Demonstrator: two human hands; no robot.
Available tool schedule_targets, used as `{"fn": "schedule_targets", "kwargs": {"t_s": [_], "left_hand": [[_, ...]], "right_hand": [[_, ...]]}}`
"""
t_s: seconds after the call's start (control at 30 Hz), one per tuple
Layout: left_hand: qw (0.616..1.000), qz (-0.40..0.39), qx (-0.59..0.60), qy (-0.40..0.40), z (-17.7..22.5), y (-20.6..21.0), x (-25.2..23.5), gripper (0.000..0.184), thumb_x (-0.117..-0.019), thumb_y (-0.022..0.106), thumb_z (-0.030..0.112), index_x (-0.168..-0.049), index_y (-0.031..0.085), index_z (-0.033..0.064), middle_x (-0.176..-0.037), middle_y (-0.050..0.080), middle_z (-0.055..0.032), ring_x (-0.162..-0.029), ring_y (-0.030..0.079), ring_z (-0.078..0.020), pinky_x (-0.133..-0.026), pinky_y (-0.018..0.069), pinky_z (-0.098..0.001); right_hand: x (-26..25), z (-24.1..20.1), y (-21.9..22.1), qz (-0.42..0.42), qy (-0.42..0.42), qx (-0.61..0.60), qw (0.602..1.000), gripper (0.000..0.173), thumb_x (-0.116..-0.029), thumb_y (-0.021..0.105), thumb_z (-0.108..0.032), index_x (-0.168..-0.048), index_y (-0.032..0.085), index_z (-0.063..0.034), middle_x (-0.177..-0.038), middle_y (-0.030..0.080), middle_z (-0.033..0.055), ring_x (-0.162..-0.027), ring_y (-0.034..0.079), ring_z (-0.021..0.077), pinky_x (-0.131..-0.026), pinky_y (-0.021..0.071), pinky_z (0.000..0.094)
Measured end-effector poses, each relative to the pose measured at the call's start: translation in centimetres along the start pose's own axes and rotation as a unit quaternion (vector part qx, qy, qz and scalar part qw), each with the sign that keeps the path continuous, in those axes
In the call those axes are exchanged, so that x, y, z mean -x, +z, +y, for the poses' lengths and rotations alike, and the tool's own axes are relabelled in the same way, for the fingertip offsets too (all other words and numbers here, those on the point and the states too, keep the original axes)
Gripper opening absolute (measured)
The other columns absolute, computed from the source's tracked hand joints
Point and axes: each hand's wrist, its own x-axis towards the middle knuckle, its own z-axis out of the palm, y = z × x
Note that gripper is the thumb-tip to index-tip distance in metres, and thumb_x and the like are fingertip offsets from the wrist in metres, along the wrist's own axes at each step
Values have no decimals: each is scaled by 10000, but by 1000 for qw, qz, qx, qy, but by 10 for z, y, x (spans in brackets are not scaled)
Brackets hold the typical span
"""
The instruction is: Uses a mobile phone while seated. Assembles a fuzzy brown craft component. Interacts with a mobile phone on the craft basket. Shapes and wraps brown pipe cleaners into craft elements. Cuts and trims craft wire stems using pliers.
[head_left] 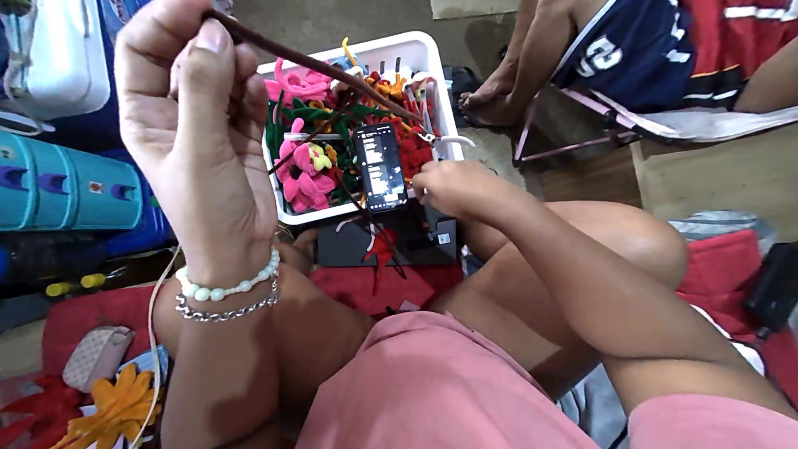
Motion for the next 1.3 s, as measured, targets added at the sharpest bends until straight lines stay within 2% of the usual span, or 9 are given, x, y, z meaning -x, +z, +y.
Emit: {"fn": "schedule_targets", "kwargs": {"t_s": [0.07, 0.13, 0.23, 0.33, 0.4, 0.47, 0.57, 0.63, 1.3], "left_hand": [[1000, -13, -7, -6, 0, 0, 1, 106, -1056, 529, 78, -1133, 595, 107, -928, 673, 13, -858, 681, -100, -851, 591, -250], [1000, -22, -15, -10, -1, 0, 2, 116, -1056, 533, 90, -1148, 601, 108, -934, 675, 18, -860, 682, -98, -833, 593, -249], [999, -30, -14, -11, -2, 0, 2, 110, -1057, 531, 89, -1146, 594, 102, -933, 664, 18, -848, 675, -92, -816, 590, -236], [999, -28, -14, -13, -2, 3, 2, 94, -1055, 525, 79, -1107, 593, 117, -906, 663, 29, -815, 670, -74, -786, 590, -213], [999, -44, -13, -18, -4, 3, 2, 94, -1057, 515, 85, -1092, 590, 131, -897, 652, 39, -798, 657, -64, -770, 583, -204], [996, -73, -28, -34, -4, 3, 3, 99, -1058, 513, 95, -1091, 591, 146, -905, 657, 53, -806, 661, -59, -771, 587, -205], [988, -128, -64, -56, -6, 2, 4, 103, -1042, 547, 94, -1106, 616, 137, -933, 669, 57, -826, 661, -62, -773, 582, -212], [984, -145, -81, -58, -7, 4, 6, 102, -1032, 569, 87, -1099, 633, 129, -940, 678, 59, -827, 664, -57, -770, 585, -209], [981, -169, -89, -32, -4, 1, 6, 158, -1012, 526, 42, -1047, 652, 130, -924, 676, 76, -783, 646, -37, -736, 566, -191]], "right_hand": [[8, 6, -14, 108, 13, -13, 994, 152, -974, 680, -162, -1004, 719, -19, -979, 697, 204, -934, 695, 419, -753, 551, 636], [15, 8, -30, 186, 42, -50, 980, 234, -990, 673, -239, -967, 695, -7, -942, 675, 198, -886, 682, 402, -740, 539, 619], [17, 12, -37, 284, 25, -99, 953, 253, -1004, 651, -253, -980, 687, -4, -955, 666, 170, -870, 675, 332, -764, 552, 533], [14, 9, -34, 318, -21, -119, 940, 185, -1012, 619, -178, -1059, 706, -23, -1003, 679, 160, -912, 683, 297, -829, 568, 478], [10, 9, -28, 269, -52, -105, 956, 201, -1005, 607, -123, -1153, 723, -51, -1024, 684, 178, -931, 687, 334, -847, 568, 525], [4, 12, -18, 156, -70, -66, 983, 297, -1003, 629, -129, -1293, 689, -111, -1054, 694, 201, -978, 692, 390, -863, 552, 604], [-7, 7, -4, -31, -21, -33, 999, 529, -1019, 638, -185, -1529, 510, -249, -1181, 696, 208, -1089, 675, 417, -918, 523, 631], [-12, -1, -1, -97, 19, -22, 995, 599, -1029, 626, -188, -1580, 426, -309, -1273, 670, 200, -1175, 644, 421, -964, 499, 636], [-20, -9, 4, -109, 18, -5, 994, 588, -1044, 573, -156, -1589, 410, -303, -1209, 690, 191, -1120, 665, 403, -933, 512, 614]]}}
